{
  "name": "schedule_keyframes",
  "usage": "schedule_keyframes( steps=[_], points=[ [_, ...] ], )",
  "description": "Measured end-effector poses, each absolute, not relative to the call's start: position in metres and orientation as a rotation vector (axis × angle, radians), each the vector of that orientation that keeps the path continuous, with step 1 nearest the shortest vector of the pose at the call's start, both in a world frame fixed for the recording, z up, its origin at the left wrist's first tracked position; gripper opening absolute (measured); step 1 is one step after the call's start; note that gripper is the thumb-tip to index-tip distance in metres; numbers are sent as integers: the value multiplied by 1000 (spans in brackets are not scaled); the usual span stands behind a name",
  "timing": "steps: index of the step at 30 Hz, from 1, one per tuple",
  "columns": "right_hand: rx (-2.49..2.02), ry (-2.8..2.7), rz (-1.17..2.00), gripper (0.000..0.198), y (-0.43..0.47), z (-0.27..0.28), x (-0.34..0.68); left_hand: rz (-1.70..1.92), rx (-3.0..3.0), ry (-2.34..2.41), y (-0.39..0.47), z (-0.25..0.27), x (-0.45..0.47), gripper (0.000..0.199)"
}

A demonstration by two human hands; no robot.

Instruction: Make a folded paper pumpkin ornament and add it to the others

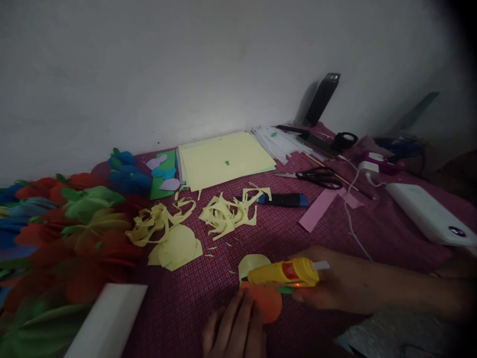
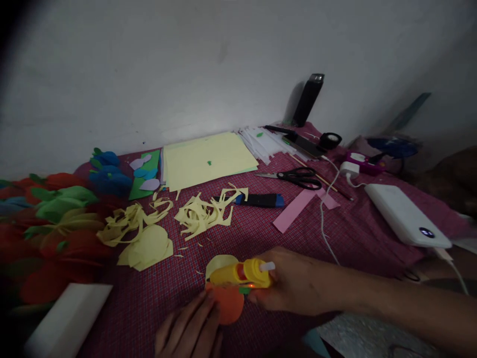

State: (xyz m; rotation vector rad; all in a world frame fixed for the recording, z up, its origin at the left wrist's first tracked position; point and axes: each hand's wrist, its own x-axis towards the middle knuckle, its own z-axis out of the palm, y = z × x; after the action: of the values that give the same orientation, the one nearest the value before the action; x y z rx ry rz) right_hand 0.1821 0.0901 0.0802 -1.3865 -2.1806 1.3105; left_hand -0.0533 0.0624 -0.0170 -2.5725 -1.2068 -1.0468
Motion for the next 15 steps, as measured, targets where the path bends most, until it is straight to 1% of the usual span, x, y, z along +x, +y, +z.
schedule_keyframes(
  steps=[3,5,8,10,15],
  points=[
    [-1426,-2170,1207,8,85,99,189,-968,-2611,-1190,61,-18,-57,19],
    [-1401,-2198,1146,16,81,111,196,-933,-2625,-1175,61,-18,-59,20],
    [-1254,-2317,1192,29,77,120,204,-914,-2637,-1163,61,-16,-59,20],
    [-1181,-2418,1176,29,75,120,205,-925,-2649,-1151,62,-15,-59,20],
    [-1308,-2475,882,32,66,98,204,-1007,-2678,-1146,62,-11,-61,22]
  ],
)
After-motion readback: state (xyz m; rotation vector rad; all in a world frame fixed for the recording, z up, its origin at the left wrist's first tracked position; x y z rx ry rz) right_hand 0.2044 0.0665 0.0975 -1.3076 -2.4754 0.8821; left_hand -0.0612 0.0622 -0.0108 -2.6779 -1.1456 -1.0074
